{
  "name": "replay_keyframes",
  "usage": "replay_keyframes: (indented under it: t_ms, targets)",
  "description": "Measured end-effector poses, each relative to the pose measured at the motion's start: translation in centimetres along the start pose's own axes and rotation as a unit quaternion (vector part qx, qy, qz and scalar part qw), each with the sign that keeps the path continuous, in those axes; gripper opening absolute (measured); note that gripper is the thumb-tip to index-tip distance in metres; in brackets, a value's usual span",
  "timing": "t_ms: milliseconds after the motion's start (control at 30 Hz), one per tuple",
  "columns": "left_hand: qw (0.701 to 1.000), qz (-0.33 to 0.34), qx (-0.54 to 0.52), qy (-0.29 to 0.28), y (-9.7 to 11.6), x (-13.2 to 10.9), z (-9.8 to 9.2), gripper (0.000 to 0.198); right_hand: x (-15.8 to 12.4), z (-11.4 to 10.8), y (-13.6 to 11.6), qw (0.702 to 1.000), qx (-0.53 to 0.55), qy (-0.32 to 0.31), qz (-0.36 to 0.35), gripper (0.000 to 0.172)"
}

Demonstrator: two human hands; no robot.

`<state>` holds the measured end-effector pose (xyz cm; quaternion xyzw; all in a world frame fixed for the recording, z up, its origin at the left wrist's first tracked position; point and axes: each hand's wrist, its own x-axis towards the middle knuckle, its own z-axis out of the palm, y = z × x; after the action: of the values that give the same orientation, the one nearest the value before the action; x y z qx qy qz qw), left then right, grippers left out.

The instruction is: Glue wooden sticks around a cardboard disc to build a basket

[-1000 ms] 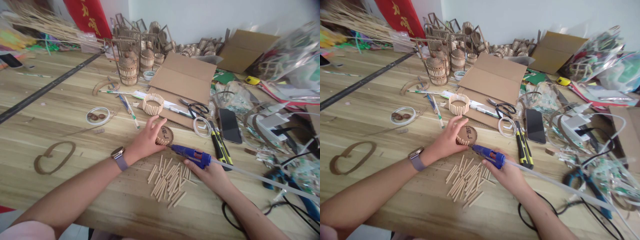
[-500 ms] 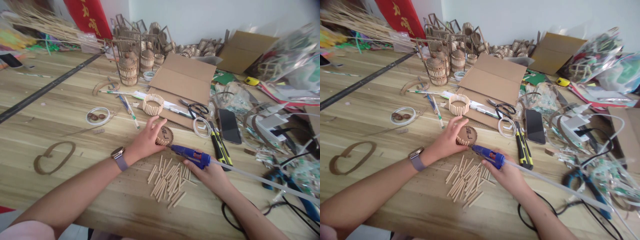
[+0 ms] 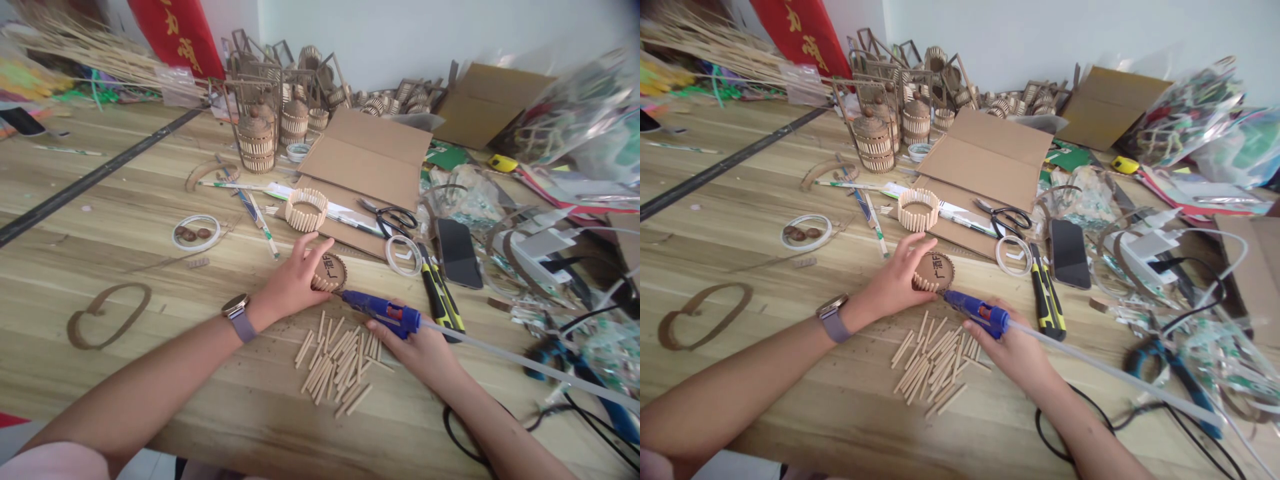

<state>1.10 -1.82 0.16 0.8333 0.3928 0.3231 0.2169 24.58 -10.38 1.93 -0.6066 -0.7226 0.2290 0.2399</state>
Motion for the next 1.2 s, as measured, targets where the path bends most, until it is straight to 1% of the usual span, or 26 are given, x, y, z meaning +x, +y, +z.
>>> replay_keyframes:
  t_ms: [400, 667, 1033, 1200]
  targets:
    - [1.0, 0.0, 0.017, -0.003, 0.01, -0.02, 0.08, 0.099, 0.03, 0.08, 0.21, 1.0, 0.002, 0.006, -0.018, 0.027]
    - [1.0, -0.004, -0.001, -0.003, 0.04, -0.04, 0.02, 0.096, 0.01, 0.05, -0.06, 1.0, 0.009, 0.003, -0.002, 0.025]
    - [1.0, -0.002, 0.003, -0.005, 0.0, -0.01, 0.07, 0.098, -0.05, 0.08, -0.04, 1.0, 0.001, 0.004, -0.001, 0.027]
    - [1.0, -0.002, -0.004, -0.004, 0.01, -0.01, 0.03, 0.095, -0.07, 0.1, -0.27, 1.0, 0.002, 0.01, 0.002, 0.026]
